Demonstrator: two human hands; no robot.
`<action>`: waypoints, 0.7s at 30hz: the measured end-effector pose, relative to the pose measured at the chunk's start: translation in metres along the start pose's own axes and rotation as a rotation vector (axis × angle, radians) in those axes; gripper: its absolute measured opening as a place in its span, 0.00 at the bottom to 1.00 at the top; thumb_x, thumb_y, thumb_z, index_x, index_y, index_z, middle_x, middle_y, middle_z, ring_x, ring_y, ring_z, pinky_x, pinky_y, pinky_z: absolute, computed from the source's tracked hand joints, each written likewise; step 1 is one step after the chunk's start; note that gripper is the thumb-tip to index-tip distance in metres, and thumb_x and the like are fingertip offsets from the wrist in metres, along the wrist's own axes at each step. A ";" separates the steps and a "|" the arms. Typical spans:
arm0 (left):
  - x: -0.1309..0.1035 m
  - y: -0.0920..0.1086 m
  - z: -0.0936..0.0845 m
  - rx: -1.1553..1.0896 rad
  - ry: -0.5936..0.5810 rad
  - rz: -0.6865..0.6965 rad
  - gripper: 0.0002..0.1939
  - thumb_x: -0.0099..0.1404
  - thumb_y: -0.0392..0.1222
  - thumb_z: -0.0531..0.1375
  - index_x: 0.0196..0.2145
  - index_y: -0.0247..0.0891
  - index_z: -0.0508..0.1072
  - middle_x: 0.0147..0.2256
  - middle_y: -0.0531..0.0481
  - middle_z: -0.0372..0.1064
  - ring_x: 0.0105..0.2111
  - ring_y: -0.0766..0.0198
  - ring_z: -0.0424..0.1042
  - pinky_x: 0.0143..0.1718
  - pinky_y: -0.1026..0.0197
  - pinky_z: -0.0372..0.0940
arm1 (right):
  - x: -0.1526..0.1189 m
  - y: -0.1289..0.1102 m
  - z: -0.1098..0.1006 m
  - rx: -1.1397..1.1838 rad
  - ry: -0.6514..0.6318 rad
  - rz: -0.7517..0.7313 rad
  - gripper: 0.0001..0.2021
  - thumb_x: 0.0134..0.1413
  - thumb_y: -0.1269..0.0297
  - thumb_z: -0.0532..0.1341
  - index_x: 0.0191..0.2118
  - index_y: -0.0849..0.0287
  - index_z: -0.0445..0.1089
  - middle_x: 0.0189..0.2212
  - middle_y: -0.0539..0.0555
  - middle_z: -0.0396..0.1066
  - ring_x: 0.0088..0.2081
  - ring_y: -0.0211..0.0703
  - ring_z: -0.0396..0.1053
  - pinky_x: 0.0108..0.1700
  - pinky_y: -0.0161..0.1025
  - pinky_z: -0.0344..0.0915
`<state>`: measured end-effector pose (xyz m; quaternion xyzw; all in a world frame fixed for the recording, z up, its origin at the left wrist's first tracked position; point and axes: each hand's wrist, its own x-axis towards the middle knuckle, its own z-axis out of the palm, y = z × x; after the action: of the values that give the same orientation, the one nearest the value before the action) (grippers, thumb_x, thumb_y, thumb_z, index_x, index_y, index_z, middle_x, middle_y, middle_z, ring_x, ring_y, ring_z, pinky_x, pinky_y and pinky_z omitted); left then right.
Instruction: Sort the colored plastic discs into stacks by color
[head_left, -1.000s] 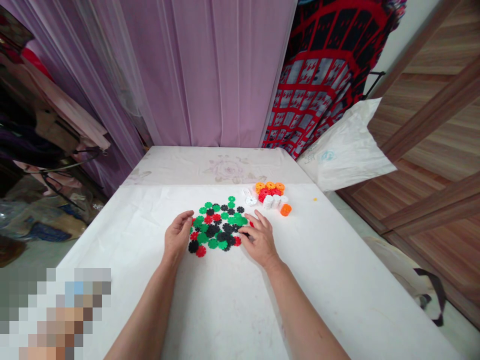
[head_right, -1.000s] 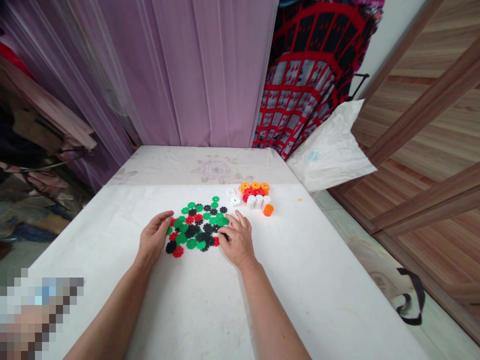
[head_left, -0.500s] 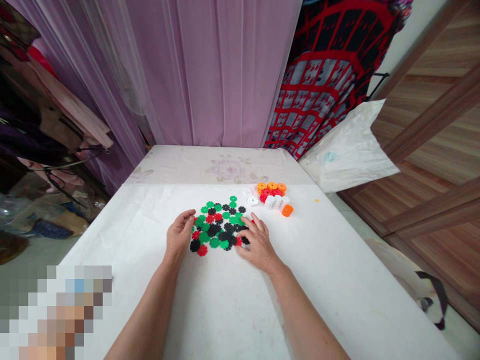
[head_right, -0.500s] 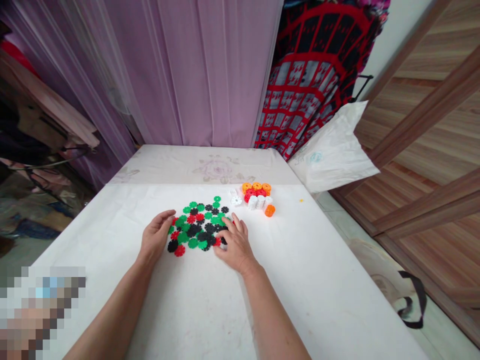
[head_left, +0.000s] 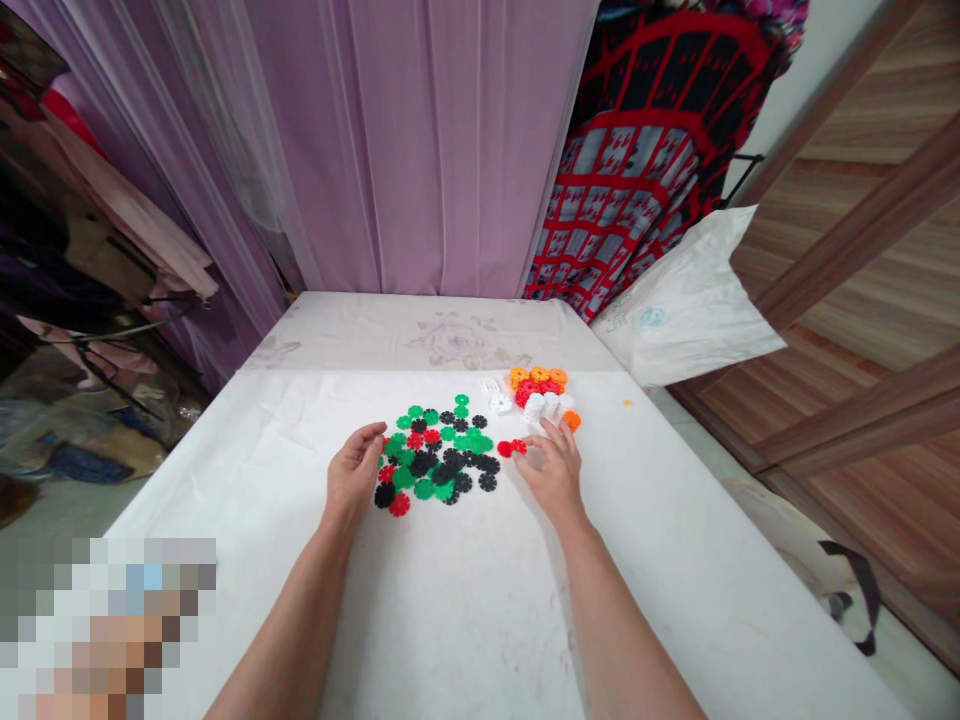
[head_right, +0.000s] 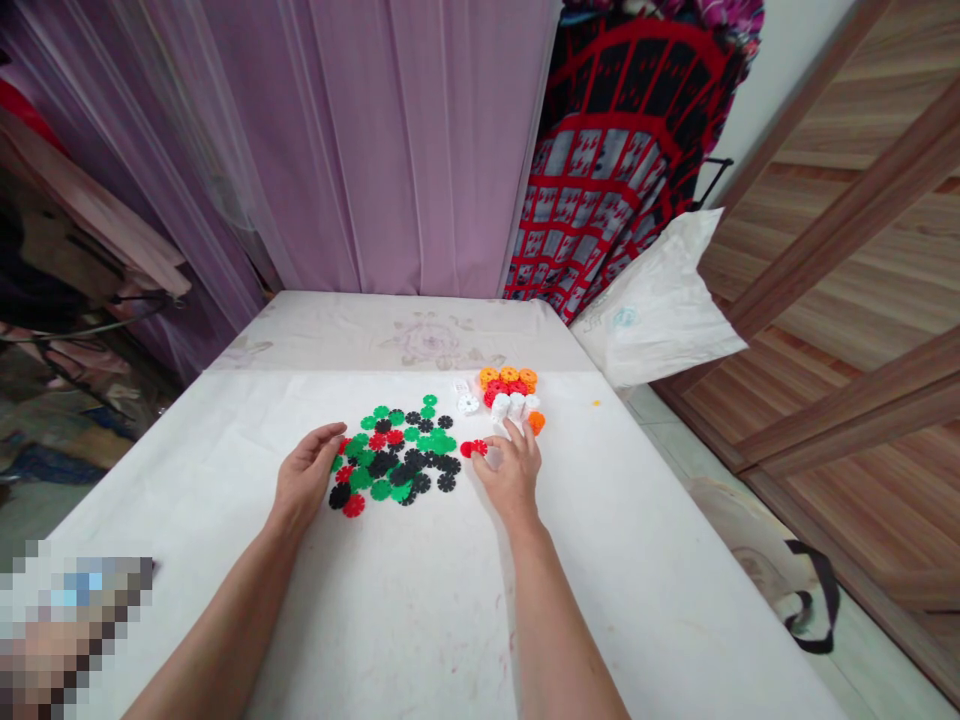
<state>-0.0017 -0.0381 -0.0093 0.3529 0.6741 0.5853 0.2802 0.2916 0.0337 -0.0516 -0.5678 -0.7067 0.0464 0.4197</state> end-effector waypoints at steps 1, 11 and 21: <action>0.000 0.000 0.000 0.000 0.000 0.000 0.24 0.54 0.58 0.62 0.42 0.39 0.79 0.37 0.46 0.79 0.34 0.61 0.73 0.37 0.59 0.68 | 0.000 -0.001 0.002 -0.011 -0.011 -0.004 0.06 0.48 0.61 0.67 0.34 0.54 0.76 0.56 0.58 0.71 0.66 0.61 0.55 0.66 0.60 0.54; 0.000 0.000 0.000 0.031 -0.001 0.017 0.24 0.54 0.58 0.62 0.42 0.39 0.79 0.37 0.47 0.79 0.34 0.61 0.73 0.37 0.59 0.68 | 0.000 -0.012 0.009 -0.077 -0.069 -0.009 0.06 0.49 0.60 0.66 0.33 0.53 0.77 0.57 0.55 0.71 0.65 0.59 0.56 0.66 0.56 0.52; 0.001 -0.001 -0.001 0.031 0.004 0.008 0.24 0.54 0.58 0.62 0.42 0.40 0.79 0.38 0.47 0.79 0.36 0.60 0.74 0.41 0.58 0.69 | 0.002 -0.018 0.005 -0.114 -0.159 0.029 0.07 0.51 0.60 0.66 0.36 0.53 0.78 0.58 0.55 0.70 0.66 0.59 0.56 0.65 0.57 0.53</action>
<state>-0.0028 -0.0379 -0.0104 0.3587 0.6824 0.5764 0.2710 0.2746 0.0314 -0.0441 -0.5954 -0.7310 0.0571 0.3284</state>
